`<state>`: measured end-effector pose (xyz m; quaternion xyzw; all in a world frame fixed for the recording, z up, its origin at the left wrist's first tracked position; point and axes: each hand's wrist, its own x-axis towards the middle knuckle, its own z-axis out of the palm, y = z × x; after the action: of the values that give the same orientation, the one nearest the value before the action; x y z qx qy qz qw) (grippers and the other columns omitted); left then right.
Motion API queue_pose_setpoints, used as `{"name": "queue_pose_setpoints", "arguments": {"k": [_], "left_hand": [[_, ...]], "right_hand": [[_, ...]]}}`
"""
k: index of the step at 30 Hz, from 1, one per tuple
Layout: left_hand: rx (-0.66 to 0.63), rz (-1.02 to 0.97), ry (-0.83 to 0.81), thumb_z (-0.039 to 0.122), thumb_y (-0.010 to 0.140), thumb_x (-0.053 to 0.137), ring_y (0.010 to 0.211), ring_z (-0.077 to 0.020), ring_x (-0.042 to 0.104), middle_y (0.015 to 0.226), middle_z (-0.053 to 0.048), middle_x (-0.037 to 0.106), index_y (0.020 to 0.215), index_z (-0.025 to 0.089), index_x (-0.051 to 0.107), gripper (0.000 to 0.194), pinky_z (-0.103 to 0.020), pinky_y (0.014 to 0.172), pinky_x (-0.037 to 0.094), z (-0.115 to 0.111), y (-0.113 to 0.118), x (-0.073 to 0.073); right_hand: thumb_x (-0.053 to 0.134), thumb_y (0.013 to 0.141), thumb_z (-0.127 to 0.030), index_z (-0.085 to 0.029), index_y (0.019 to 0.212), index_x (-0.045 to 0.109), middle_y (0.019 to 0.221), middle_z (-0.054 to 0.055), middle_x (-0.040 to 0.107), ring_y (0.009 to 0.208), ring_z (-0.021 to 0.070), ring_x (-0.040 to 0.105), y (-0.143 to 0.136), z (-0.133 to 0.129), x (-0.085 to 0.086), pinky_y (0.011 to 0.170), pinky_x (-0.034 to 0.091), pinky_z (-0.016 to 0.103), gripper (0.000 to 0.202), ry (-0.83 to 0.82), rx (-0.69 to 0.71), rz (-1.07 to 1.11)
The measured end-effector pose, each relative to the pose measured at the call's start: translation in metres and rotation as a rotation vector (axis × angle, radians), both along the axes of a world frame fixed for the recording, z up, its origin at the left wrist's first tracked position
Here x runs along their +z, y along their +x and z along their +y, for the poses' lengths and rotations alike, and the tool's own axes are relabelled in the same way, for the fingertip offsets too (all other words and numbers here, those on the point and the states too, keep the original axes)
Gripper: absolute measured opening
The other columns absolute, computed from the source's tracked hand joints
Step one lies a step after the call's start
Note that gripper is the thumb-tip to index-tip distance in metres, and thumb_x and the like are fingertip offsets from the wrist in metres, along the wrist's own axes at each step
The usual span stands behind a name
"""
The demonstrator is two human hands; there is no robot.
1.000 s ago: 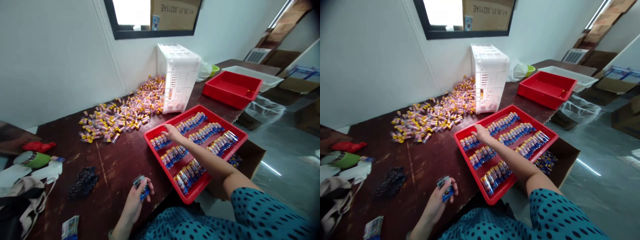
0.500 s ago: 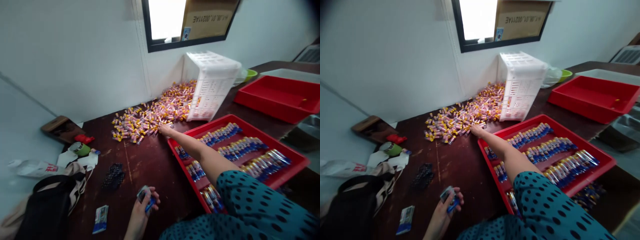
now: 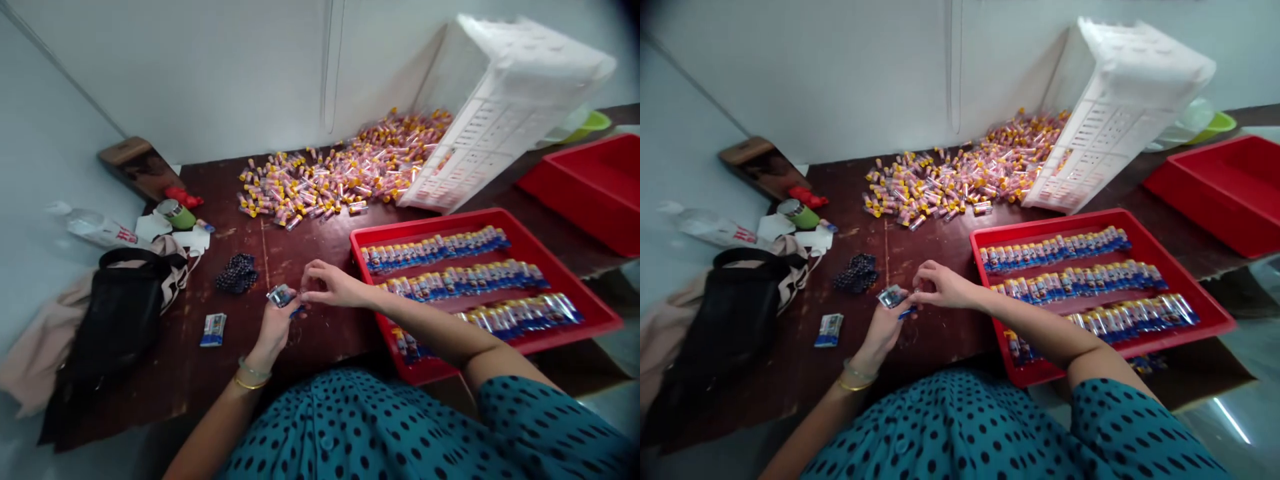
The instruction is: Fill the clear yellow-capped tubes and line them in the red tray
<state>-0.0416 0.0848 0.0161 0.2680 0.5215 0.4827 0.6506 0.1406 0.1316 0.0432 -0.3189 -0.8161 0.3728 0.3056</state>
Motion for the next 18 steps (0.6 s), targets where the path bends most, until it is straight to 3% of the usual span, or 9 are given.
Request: {"name": "queue_pose_setpoints", "arguments": {"k": [3,6,11,14,18], "left_hand": [[-0.066,-0.022,0.034,0.029,0.054,0.089,0.064,-0.0155,0.065,0.074,0.002,0.067,0.084,0.016,0.065,0.041,-0.026,0.053,0.055,-0.005,0.013,0.004],[-0.214,-0.013,0.032,0.031,0.06,0.086,0.067,-0.0161,0.065,0.081,-0.002,0.07,0.092,0.015,0.068,0.04,-0.026,0.053,0.055,-0.008,0.018,0.006],[-0.438,0.093,0.051,0.036,0.069,0.08,0.054,-0.0136,0.06,0.066,-0.002,0.066,0.082,0.013,0.07,0.029,-0.022,0.044,0.047,-0.01,0.018,0.003],[-0.476,0.138,0.071,0.036,0.07,0.079,0.054,-0.013,0.058,0.063,-0.002,0.065,0.081,0.013,0.07,0.028,-0.021,0.044,0.043,-0.012,0.02,0.0],[-0.4,0.16,0.048,0.033,0.061,0.085,0.052,-0.0104,0.056,0.06,0.001,0.062,0.069,0.015,0.066,0.028,-0.019,0.045,0.039,-0.014,0.023,0.0]], "right_hand": [[0.058,0.094,-0.029,-0.017,0.087,0.064,0.098,0.006,0.057,0.093,0.0165,0.058,0.005,-0.014,-0.004,0.089,0.048,0.029,0.016,-0.014,-0.064,0.011],[0.055,0.095,-0.027,-0.016,0.084,0.062,0.097,0.006,0.057,0.089,0.0157,0.058,0.017,-0.017,-0.004,0.086,0.049,0.028,0.018,-0.013,-0.081,-0.008],[0.055,0.094,-0.025,-0.016,0.084,0.062,0.096,0.006,0.056,0.087,0.0159,0.058,0.034,-0.028,-0.001,0.085,0.049,0.029,0.015,-0.022,-0.069,-0.068],[0.056,0.094,-0.026,-0.016,0.084,0.062,0.095,0.006,0.056,0.087,0.0161,0.058,0.04,-0.034,-0.003,0.085,0.049,0.03,0.015,-0.034,-0.084,-0.054],[0.05,0.096,-0.022,-0.017,0.102,0.064,0.104,0.008,0.06,0.098,0.0173,0.059,0.053,-0.035,-0.003,0.092,0.048,0.033,0.016,-0.08,-0.184,0.08]]}}
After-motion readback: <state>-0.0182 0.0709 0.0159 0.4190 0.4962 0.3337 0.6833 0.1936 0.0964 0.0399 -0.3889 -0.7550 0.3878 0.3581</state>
